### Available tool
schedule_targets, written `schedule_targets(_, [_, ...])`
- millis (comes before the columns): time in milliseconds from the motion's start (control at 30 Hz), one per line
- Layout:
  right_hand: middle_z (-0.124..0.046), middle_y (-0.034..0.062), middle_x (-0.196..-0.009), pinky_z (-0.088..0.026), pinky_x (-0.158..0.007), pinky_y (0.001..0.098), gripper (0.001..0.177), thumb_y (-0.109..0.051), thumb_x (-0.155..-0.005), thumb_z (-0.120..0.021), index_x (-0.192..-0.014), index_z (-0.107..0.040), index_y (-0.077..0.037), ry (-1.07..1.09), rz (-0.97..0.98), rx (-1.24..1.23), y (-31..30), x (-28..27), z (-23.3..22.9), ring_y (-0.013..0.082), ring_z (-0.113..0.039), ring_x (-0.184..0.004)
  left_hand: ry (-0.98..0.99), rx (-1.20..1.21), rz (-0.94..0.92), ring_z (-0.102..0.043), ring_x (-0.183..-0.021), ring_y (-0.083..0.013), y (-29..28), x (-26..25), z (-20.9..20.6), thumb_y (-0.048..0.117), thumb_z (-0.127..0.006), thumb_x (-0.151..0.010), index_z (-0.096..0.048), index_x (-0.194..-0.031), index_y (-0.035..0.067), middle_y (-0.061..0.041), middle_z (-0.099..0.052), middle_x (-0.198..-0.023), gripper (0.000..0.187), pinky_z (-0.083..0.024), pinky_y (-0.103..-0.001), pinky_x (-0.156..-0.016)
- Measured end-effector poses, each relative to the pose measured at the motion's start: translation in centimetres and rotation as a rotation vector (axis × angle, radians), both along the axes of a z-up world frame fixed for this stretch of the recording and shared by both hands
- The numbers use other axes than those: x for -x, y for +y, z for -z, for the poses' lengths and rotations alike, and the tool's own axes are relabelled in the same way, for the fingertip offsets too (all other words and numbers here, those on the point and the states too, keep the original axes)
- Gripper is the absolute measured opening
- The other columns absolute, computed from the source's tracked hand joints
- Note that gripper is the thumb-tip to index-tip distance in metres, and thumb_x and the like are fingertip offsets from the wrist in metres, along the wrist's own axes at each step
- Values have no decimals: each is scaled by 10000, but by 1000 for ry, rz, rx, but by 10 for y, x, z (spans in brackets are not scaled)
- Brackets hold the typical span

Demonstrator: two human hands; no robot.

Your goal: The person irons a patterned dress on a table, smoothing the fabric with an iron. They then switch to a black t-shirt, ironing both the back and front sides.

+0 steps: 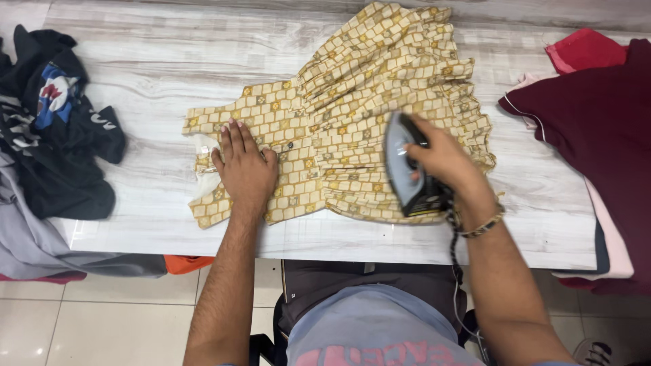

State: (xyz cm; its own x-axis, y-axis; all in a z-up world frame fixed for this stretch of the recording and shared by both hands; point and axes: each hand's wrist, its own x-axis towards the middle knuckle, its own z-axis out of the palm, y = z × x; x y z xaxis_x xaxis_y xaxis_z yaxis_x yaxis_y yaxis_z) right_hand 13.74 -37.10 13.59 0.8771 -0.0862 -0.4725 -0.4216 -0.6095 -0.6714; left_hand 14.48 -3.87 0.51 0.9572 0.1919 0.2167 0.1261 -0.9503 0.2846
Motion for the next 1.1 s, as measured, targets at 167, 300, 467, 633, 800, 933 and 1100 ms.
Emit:
schedule_targets(167, [-740,173,-1099,-544,-544,312,696,-64,-903,-631,-1558,-397,-25,-207,54,-22,-57,1,12,156,-635,-541,-23,-5,17,-254,-1542,-367,-1,0,-2,336,-439,-965,-374,-1558,-61,-228,-315,-1659,717,-185,-643,-1189])
schedule_targets(300, [-732,144,-1082,-542,-546,325,679,-79,-913,-644,-1545,-409,-1,-248,60,-45,-60,1,16,158,-650,-556,-35,-25,23,-263,-1554,-368,-1,2,0,316,-439,-967,-403,-1551,-66,-239,-331,-1661,699,-199,-651,-1198])
schedule_targets(467, [-682,170,-1163,-593,-544,312,744,-110,-911,-644,-1585,-329,-95,-253,-16,35,-14,19,-1,158,-696,-588,-76,-16,46,-266,-1539,-388,1,2,3,315,-452,-967,-415,-1539,-94,-261,-342,-1643,704,-195,-661,-1178])
schedule_targets(633, [-723,207,-1175,-616,-557,324,768,-143,-906,-634,-1601,-310,-189,-234,-327,-77,65,30,-11,184,-693,-576,-51,-34,31,-268,-1538,-382,1,3,4,321,-467,-952,-416,-1540,-86,-253,-342,-1646,717,-193,-660,-1181])
schedule_targets(800, [-743,258,-1002,-637,-564,370,743,-199,-953,-615,-1596,-251,-116,-104,-540,-52,132,31,0,225,-720,-520,-26,-10,12,-264,-1556,-364,4,-4,-1,331,-454,-965,-408,-1554,-56,-223,-329,-1665,706,-191,-652,-1204])
schedule_targets(933, [-814,244,-825,-602,-627,340,717,-222,-1005,-601,-1618,-251,-95,-165,-587,60,126,20,5,221,-714,-530,-6,-20,16,-243,-1540,-384,10,-12,-1,337,-452,-944,-375,-1560,-79,-242,-293,-1664,747,-166,-656,-1183])
schedule_targets(1100, [-723,204,-925,-627,-498,361,716,-215,-997,-530,-1619,-175,-216,33,-416,167,84,-13,-3,213,-698,-547,9,-25,20,-233,-1556,-384,8,-26,-5,333,-451,-946,-377,-1556,-88,-248,-295,-1671,745,-164,-651,-1197])
